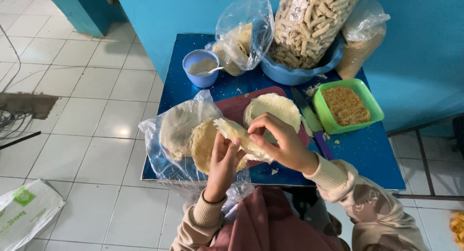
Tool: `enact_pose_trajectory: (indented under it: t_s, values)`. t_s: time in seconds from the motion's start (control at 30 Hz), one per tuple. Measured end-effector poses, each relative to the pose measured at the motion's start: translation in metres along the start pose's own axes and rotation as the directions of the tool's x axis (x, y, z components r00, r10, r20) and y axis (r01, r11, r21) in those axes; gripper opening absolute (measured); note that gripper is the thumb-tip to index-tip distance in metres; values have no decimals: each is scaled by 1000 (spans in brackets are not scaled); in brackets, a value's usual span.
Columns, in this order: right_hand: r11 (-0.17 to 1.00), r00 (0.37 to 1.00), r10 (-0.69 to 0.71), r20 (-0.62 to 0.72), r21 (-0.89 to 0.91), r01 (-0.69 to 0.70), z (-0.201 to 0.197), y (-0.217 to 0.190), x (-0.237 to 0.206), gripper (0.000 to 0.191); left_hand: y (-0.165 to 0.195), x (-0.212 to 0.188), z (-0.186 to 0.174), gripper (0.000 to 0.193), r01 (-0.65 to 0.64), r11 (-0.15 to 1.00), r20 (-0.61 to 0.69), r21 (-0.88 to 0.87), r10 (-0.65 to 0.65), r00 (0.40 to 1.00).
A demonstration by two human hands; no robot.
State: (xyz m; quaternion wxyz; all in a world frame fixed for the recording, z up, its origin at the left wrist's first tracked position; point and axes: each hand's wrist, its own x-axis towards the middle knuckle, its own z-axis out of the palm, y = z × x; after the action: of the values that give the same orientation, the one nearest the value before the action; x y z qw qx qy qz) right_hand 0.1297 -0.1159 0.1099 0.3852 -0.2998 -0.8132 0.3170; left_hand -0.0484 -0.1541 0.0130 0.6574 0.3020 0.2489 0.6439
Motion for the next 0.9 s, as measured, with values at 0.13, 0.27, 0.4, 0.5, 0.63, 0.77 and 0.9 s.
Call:
enact_pose_trajectory:
  t_s: [0.13, 0.27, 0.4, 0.5, 0.63, 0.77, 0.9]
  values:
    - [980, 990, -129, 64, -145, 137, -7, -18, 8, 30, 1, 1, 1, 33, -40, 999, 43, -29, 41, 998]
    - [930, 981, -190, 44, -311, 195, -8, -29, 9, 33, -2, 2, 0, 31, -33, 996, 34, -88, 36, 999]
    - [866, 981, -189, 47, -463, 189, -7, -33, 5, 33, -6, 2, -3, 25, -26, 997, 33, -73, 28, 999]
    - [904, 986, -164, 40, -394, 166, -6, -32, 6, 26, -10, 3, -7, 21, -29, 999, 25, -46, 30, 999]
    - [936, 990, -131, 46, -323, 139, -7, -29, 6, 29, -19, 1, -12, 23, -61, 982, -26, 180, 67, 997]
    - [950, 999, 17, 50, -313, 0, -7, -25, 2, 22, -29, -3, -15, 31, -167, 906, 9, 390, 178, 984]
    - [945, 987, 155, -46, -286, -161, -16, -10, 3, 12, -31, -4, -20, 36, -107, 916, -34, 388, 130, 991]
